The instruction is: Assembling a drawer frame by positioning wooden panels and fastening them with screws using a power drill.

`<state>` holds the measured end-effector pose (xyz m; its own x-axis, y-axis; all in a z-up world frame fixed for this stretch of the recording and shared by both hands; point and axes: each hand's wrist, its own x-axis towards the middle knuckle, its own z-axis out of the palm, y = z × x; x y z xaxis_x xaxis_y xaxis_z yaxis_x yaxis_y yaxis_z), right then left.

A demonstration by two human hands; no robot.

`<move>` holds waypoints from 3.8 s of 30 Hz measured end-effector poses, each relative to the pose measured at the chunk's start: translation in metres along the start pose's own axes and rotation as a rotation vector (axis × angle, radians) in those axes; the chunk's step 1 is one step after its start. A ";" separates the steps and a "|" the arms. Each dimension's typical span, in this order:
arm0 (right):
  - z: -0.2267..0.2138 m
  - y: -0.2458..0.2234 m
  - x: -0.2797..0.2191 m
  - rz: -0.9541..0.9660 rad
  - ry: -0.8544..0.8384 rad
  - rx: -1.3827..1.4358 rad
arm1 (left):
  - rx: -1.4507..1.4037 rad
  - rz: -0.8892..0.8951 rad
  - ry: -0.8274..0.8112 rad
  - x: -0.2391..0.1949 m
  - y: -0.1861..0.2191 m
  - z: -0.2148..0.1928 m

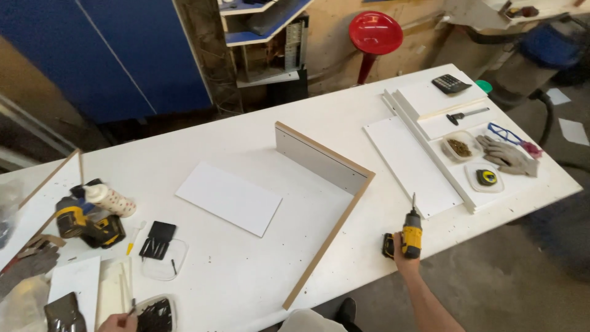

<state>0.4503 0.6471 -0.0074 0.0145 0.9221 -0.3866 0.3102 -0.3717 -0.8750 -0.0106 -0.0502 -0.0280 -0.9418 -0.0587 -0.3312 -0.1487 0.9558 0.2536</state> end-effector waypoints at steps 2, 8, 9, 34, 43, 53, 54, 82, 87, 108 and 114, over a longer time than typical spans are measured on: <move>-0.002 -0.015 -0.022 -0.004 -0.003 -0.046 | -0.269 0.003 0.100 0.003 0.020 0.007; -0.005 -0.027 -0.038 0.091 0.010 -0.215 | -0.739 0.257 0.198 -0.167 0.240 -0.061; -0.002 -0.032 -0.041 0.066 0.000 -0.217 | -0.807 0.405 0.177 -0.198 0.277 -0.066; -0.217 0.080 0.005 0.566 0.069 -0.230 | -0.464 0.273 -0.605 -0.334 0.710 0.285; -0.188 -0.053 -0.002 0.679 -0.108 0.065 | -0.787 0.158 -0.943 -0.399 0.672 0.177; -0.158 -0.076 -0.023 0.172 -0.373 0.267 | -1.248 0.196 -1.258 -0.367 0.589 0.074; -0.152 -0.068 -0.023 0.085 -0.416 0.353 | -1.303 0.235 -1.323 -0.364 0.583 0.064; -0.117 -0.085 -0.170 -0.148 -0.309 0.091 | -0.981 0.360 -1.257 -0.355 0.561 -0.041; -0.102 -0.065 -0.161 -0.014 -0.118 0.118 | -1.091 0.287 -1.158 -0.383 0.583 -0.020; -0.018 -0.004 0.059 -0.512 -0.283 0.151 | 0.746 1.532 -0.236 -0.099 0.706 0.082; -0.037 -0.046 0.031 -0.270 -0.272 0.054 | 0.907 1.267 -0.465 -0.129 0.735 0.048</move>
<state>0.4721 0.6968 0.0313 -0.3158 0.9282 -0.1969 0.2173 -0.1312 -0.9672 0.0158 0.6743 0.1571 -0.1230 0.7812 -0.6121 0.9836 0.1779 0.0293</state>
